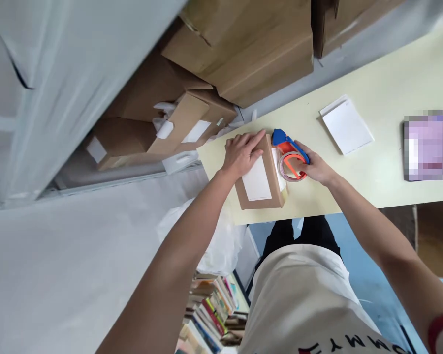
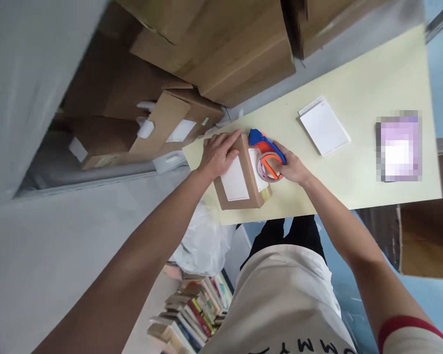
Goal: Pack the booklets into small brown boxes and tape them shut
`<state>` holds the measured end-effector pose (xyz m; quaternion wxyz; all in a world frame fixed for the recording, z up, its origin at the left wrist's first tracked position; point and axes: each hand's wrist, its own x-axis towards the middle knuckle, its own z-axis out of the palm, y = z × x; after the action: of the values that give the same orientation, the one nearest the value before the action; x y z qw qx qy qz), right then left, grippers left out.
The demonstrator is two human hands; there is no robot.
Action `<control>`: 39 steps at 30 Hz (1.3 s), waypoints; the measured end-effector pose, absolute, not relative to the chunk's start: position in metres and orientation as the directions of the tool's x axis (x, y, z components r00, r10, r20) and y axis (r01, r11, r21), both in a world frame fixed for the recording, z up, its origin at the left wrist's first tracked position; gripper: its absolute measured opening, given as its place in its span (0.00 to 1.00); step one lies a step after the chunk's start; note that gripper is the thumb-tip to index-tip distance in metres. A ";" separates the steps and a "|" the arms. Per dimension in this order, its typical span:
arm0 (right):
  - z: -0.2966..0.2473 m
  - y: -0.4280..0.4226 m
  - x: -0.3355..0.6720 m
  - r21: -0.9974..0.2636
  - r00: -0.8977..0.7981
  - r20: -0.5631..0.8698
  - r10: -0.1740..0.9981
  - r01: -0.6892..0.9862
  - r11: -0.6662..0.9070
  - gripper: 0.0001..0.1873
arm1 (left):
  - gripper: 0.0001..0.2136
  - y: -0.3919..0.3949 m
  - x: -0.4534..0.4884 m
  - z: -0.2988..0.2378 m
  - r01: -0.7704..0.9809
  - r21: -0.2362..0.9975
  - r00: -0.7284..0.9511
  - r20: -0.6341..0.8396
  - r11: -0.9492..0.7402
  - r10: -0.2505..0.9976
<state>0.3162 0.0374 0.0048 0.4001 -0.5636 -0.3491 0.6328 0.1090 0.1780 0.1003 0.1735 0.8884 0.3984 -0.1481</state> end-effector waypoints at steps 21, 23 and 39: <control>0.053 -0.079 0.263 -0.785 0.229 -0.616 0.754 -0.097 -0.612 0.49 | 0.32 0.116 0.060 0.109 0.992 0.005 0.125 -0.299 -0.130 0.946; 0.056 -0.041 0.275 -0.772 0.160 -0.634 0.756 -0.172 -0.611 0.47 | 0.34 0.105 0.052 0.113 0.957 0.005 0.280 -0.284 -0.290 0.917; 0.050 -0.124 0.254 -0.741 0.037 -0.671 0.740 -0.036 -0.670 0.46 | 0.33 0.108 0.064 0.116 0.776 0.101 0.611 -0.366 -0.623 0.702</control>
<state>0.2540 -0.1240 0.0495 0.3035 -0.6531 -0.2697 0.6392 0.0639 0.1085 0.1160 0.1256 0.8888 0.4156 -0.1470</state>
